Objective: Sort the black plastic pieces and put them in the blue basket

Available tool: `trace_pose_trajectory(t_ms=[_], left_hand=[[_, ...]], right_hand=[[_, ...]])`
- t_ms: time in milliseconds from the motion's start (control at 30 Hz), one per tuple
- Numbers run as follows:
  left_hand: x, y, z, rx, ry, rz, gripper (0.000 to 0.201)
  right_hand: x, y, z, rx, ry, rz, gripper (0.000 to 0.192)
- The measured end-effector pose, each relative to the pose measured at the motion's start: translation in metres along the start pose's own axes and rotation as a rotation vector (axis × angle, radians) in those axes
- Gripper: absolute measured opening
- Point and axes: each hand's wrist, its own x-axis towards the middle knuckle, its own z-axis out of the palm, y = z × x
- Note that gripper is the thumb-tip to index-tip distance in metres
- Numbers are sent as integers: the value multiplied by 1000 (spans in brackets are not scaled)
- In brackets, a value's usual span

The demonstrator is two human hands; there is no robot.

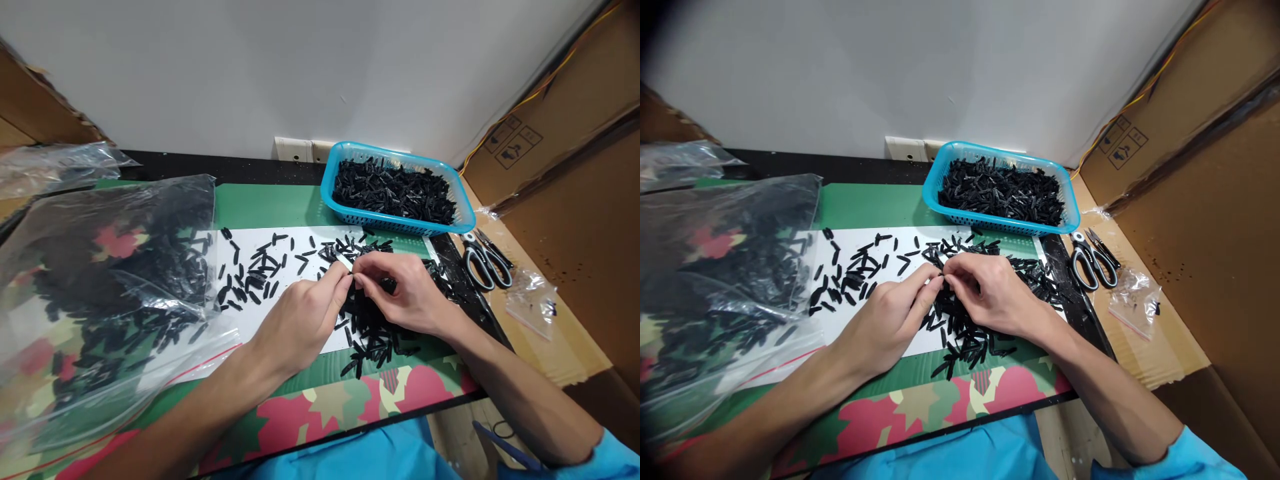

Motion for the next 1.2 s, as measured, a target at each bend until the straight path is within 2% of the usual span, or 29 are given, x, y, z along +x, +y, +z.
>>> trace_pose_trajectory(t_ms=[233,433,967,1200], left_hand=[[-1,2,3,-115,0,-82,29],[-2,2,4,-248,-4,-119,34],[-3,0,5,-141,22,-18,23],[-8,1,5,-269,91,36,24]], right_hand=[[-3,-1,13,-156,58,-90,12],[-1,-4,13,-47,54,-31,12],[1,-6,11,-69,130,52,10],[1,-7,1,181,183,125,5]])
